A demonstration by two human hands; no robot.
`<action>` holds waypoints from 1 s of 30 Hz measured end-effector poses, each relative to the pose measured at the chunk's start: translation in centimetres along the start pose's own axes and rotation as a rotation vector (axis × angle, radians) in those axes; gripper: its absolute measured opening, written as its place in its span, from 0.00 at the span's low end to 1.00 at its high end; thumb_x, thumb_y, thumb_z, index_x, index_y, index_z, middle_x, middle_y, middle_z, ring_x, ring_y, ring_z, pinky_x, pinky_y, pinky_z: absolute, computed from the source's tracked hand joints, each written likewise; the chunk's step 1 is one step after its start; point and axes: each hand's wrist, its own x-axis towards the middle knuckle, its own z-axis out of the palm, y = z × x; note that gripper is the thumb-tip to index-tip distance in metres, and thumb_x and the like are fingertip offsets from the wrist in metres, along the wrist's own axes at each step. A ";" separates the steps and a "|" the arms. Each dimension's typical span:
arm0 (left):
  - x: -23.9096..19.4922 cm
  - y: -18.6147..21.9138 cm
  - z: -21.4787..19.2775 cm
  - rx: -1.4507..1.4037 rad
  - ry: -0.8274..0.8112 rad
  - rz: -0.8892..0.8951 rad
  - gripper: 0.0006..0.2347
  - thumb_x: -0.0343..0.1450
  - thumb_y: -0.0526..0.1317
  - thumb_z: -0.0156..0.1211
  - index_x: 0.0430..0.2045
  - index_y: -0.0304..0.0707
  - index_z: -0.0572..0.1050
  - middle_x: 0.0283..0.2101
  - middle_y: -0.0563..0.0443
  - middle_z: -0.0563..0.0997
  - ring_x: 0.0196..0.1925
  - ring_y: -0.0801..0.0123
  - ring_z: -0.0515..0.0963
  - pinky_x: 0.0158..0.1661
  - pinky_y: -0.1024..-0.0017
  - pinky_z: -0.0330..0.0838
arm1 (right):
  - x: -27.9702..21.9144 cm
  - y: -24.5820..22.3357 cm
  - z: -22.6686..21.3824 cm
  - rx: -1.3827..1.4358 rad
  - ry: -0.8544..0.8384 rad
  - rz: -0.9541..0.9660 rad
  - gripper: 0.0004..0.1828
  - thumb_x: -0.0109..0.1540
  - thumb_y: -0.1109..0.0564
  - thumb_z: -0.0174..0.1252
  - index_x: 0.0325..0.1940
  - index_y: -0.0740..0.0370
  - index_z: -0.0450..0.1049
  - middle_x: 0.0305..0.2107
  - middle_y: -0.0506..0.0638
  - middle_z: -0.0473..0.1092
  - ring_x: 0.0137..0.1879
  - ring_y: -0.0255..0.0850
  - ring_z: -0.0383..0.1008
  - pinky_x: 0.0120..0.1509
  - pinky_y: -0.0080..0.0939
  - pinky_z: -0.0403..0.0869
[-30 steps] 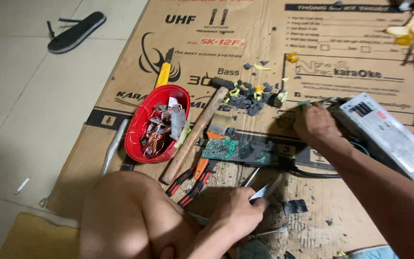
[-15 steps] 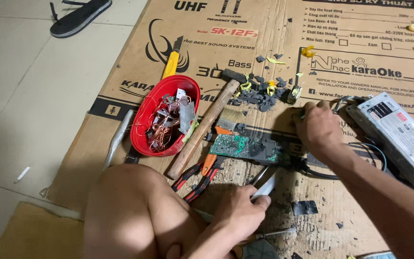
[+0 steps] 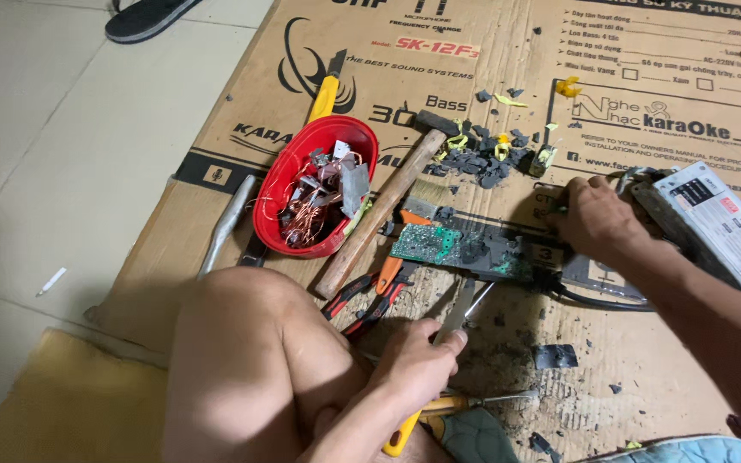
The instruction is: The person scrapes a green circuit board with a screwdriver to remove material. The person works on the board while sitting on the floor, surrounded by tools and electronic parts.
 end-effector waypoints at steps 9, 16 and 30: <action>0.3 -0.2 -0.1 -0.056 -0.045 0.037 0.26 0.76 0.50 0.56 0.70 0.52 0.60 0.30 0.58 0.81 0.25 0.80 0.76 0.21 0.83 0.71 | -3.1 -1.8 0.0 -0.229 0.038 -0.113 0.18 0.76 0.54 0.30 0.66 0.59 0.60 0.46 0.57 0.64 0.30 0.43 0.69 0.30 0.41 0.79; 1.2 -0.9 0.3 -0.118 -0.012 0.044 0.24 0.73 0.50 0.59 0.66 0.52 0.67 0.25 0.58 0.80 0.20 0.80 0.74 0.19 0.82 0.70 | -0.2 -0.3 -0.6 -0.270 0.005 -0.206 0.29 0.65 0.43 0.53 0.68 0.53 0.59 0.46 0.55 0.65 0.42 0.46 0.73 0.43 0.47 0.82; 1.4 -1.0 0.5 -0.217 -0.049 0.002 0.24 0.74 0.48 0.58 0.68 0.54 0.64 0.24 0.59 0.77 0.20 0.80 0.71 0.19 0.83 0.66 | -3.6 -2.1 -1.9 -0.284 0.009 -0.077 0.16 0.69 0.48 0.52 0.59 0.56 0.65 0.39 0.53 0.71 0.35 0.42 0.74 0.36 0.40 0.80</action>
